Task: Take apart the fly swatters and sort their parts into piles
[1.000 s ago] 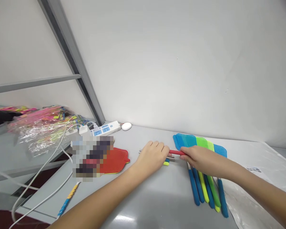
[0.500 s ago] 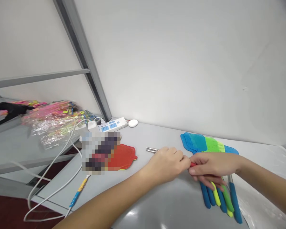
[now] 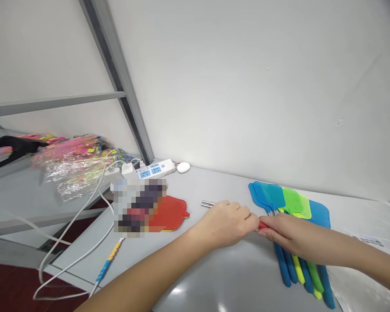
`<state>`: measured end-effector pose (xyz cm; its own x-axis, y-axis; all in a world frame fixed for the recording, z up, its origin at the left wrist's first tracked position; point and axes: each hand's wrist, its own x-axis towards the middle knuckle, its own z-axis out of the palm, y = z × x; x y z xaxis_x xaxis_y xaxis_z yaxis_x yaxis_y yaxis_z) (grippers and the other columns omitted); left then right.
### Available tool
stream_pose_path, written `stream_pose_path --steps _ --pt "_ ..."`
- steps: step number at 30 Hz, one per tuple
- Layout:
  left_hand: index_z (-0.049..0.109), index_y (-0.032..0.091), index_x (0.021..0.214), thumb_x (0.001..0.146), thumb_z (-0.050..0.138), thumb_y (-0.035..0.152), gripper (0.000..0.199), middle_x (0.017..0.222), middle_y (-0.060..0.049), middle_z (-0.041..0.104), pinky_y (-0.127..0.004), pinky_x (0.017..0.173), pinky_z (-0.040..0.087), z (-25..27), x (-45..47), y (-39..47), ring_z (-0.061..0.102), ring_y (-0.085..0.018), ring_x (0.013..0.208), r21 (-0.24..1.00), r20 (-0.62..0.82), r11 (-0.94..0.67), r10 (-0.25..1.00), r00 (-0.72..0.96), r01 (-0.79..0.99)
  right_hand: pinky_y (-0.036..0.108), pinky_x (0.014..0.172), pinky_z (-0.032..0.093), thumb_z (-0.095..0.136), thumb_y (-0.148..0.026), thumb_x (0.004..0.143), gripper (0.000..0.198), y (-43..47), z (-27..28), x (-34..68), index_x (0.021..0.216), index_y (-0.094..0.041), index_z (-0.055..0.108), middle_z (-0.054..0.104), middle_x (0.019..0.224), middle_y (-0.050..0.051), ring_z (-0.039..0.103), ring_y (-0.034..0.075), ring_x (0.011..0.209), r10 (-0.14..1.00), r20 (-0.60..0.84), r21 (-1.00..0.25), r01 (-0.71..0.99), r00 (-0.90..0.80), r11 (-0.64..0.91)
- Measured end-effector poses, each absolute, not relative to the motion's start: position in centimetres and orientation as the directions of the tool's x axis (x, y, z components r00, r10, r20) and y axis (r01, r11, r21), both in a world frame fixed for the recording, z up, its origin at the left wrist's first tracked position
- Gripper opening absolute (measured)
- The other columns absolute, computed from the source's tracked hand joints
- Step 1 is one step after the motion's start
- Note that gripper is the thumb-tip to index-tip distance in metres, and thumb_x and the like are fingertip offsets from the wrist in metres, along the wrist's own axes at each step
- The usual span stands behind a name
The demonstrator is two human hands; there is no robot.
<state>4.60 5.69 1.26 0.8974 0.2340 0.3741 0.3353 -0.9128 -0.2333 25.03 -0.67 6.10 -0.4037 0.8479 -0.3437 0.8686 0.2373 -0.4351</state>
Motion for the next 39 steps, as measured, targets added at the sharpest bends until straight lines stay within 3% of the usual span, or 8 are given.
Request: stream_pose_path --steps 4,11,21,26,29,33,36,39 --pt "0.049 0.020 0.090 0.096 0.040 0.021 0.011 0.073 0.000 0.058 -0.028 0.045 0.028 1.2 4.8 5.6 0.058 -0.019 0.061 -0.168 0.326 -0.891 0.353 0.877 0.421 0.031 0.055 0.035 0.028 -0.044 0.099 0.034 0.4 4.7 25.5 0.076 -0.024 0.042 0.047 0.056 -0.002 0.044 0.017 0.052 0.870 -0.144 -0.067 0.882 -0.472 0.467" --pt "0.050 0.021 0.092 0.097 0.039 0.024 0.012 0.074 0.000 0.063 -0.026 0.044 0.023 2.0 4.9 5.4 0.059 -0.018 0.056 0.052 0.210 -0.850 0.523 0.826 0.524 0.042 0.096 0.035 0.031 -0.010 0.094 0.026 2.1 3.5 26.6 0.078 -0.021 0.047 0.043 0.050 -0.008 0.032 0.012 0.040 0.671 0.052 0.383 0.635 -0.740 0.671" --pt "0.050 0.020 0.077 0.098 0.028 0.050 0.042 0.075 -0.002 0.058 -0.026 0.061 0.036 2.3 5.1 6.1 0.053 -0.016 0.069 0.766 -0.117 -0.419 0.656 0.746 0.488 0.035 0.072 0.032 0.036 -0.004 0.087 0.022 4.5 3.6 27.5 0.076 -0.020 0.047 0.045 0.053 -0.005 0.032 0.013 0.044 0.439 0.054 0.627 0.373 -0.897 0.684" --pt "0.052 0.020 0.087 0.097 0.022 0.057 0.049 0.065 0.005 0.046 -0.022 0.047 0.034 1.8 4.3 7.3 0.037 -0.009 0.048 0.856 -0.277 -0.264 0.493 0.825 0.445 0.032 0.057 0.020 0.037 -0.005 0.089 0.022 4.8 3.7 27.3 0.079 -0.019 0.051 0.048 0.058 -0.002 0.036 0.013 0.048 0.389 0.060 0.635 0.336 -0.919 0.695" --pt "0.057 0.021 0.089 0.099 0.016 0.056 0.054 0.063 0.005 0.049 -0.021 0.046 0.035 1.9 4.3 8.0 0.039 -0.008 0.044 0.746 -0.208 -0.484 0.482 0.851 0.457 0.032 0.055 0.016 0.036 -0.003 0.088 0.023 4.7 3.2 27.3 0.079 -0.019 0.051 0.050 0.059 -0.001 0.037 0.013 0.048 0.455 0.068 0.594 0.402 -0.888 0.697" --pt "0.059 0.017 0.089 0.102 0.023 0.042 0.045 0.083 -0.005 0.062 -0.030 0.070 0.042 1.9 5.3 8.2 0.057 -0.017 0.077 0.478 0.048 -0.697 0.629 0.776 0.535 0.031 0.051 0.014 0.034 -0.015 0.096 0.023 4.3 3.0 26.6 0.081 -0.019 0.050 0.050 0.055 -0.001 0.035 0.012 0.042 0.760 0.069 0.345 0.730 -0.646 0.590" --pt "0.057 0.016 0.098 0.102 0.029 0.031 0.032 0.098 -0.011 0.061 -0.041 0.089 0.035 1.6 5.8 8.1 0.053 -0.023 0.095 0.271 0.254 -0.795 0.603 0.756 0.542 0.028 0.049 0.019 0.029 -0.042 0.101 0.035 3.4 4.2 25.7 0.081 -0.021 0.049 0.049 0.055 -0.002 0.041 0.013 0.045 0.913 -0.027 -0.049 0.912 -0.408 0.407" --pt "0.055 0.017 0.102 0.100 0.033 0.019 0.022 0.089 -0.006 0.061 -0.039 0.089 0.032 1.2 5.6 8.3 0.053 -0.019 0.085 -0.144 0.451 -0.890 0.331 0.829 0.433 0.025 0.049 0.032 0.028 -0.054 0.098 0.040 2.3 5.9 25.4 0.086 -0.021 0.047 0.055 0.060 -0.003 0.051 0.013 0.048 0.858 -0.331 -0.616 0.778 -0.394 0.120"
